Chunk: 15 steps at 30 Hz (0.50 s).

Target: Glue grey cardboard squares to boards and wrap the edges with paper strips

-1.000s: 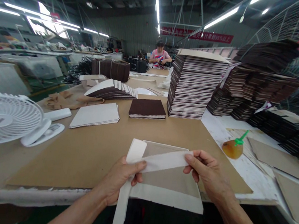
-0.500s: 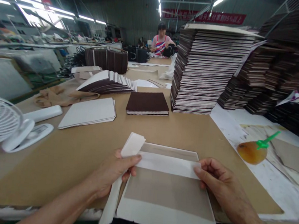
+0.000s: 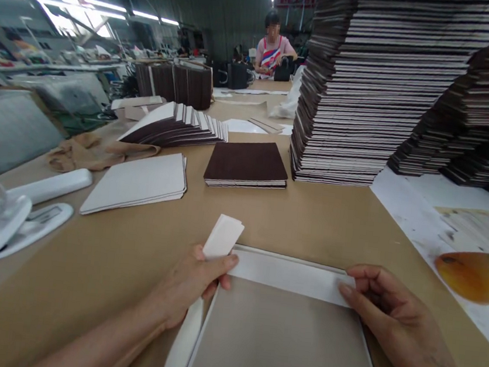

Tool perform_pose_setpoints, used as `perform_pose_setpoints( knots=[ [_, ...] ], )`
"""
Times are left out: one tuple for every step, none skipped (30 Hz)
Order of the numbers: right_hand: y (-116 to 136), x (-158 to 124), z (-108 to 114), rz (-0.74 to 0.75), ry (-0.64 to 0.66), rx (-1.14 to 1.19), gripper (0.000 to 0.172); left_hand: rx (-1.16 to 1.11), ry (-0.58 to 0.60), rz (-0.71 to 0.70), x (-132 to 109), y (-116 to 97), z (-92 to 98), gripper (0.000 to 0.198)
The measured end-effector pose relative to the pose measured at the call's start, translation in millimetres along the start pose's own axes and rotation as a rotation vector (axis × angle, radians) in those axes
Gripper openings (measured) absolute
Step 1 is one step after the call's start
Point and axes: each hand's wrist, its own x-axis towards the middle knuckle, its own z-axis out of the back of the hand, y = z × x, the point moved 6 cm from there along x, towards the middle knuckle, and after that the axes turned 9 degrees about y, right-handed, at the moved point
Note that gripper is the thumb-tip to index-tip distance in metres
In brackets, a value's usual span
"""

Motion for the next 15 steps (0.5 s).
perform_pose_setpoints(
  knots=[
    [-2, 0, 1, 0.002, -0.016, -0.011, 0.038, -0.001, 0.015, 0.007, 1, 0, -0.9, 0.035],
    [-2, 0, 1, 0.001, -0.025, -0.027, 0.039, -0.004, 0.021, 0.016, 1, 0, -1.3, 0.032],
    [-3, 0, 1, -0.003, -0.029, -0.044, 0.04, -0.007, 0.013, 0.03, 2, 1, -0.8, 0.029],
    [-4, 0, 0, -0.009, -0.025, -0.061, 0.04, -0.01, -0.002, 0.042, 3, 1, 0.2, 0.027],
    [-4, 0, -1, -0.014, -0.017, -0.079, 0.04, -0.011, -0.02, 0.05, 4, 1, 1.4, 0.026],
    [-5, 0, -2, -0.021, -0.007, -0.1, 0.04, -0.009, -0.041, 0.058, 6, 1, 2.8, 0.026],
    [-6, 0, -3, -0.027, -0.001, -0.124, 0.041, 0.003, -0.06, 0.067, 7, 1, 4.1, 0.027],
    [-7, 0, -4, -0.034, -0.005, -0.15, 0.042, 0.019, -0.076, 0.072, 8, 0, 5.1, 0.027],
    [-9, 0, -4, -0.038, -0.016, -0.177, 0.044, 0.036, -0.09, 0.075, 9, 0, 5.9, 0.027],
    [-12, 0, -3, -0.04, -0.03, -0.203, 0.045, 0.05, -0.105, 0.073, 10, -1, 6.6, 0.027],
    [-15, 1, -3, -0.039, -0.047, -0.227, 0.047, 0.064, -0.117, 0.066, 11, -2, 7.0, 0.027],
    [-18, 1, -2, -0.038, -0.06, -0.245, 0.047, 0.083, -0.127, 0.055, 12, -4, 7.0, 0.025],
    [-21, 1, -1, -0.037, -0.067, -0.257, 0.048, 0.105, -0.137, 0.044, 12, -5, 7.0, 0.023],
    [-25, 2, -1, -0.039, -0.072, -0.268, 0.048, 0.13, -0.148, 0.033, 12, -6, 6.9, 0.021],
    [-28, 2, 0, -0.045, -0.075, -0.277, 0.048, 0.156, -0.158, 0.021, 13, -7, 6.6, 0.019]
  ],
)
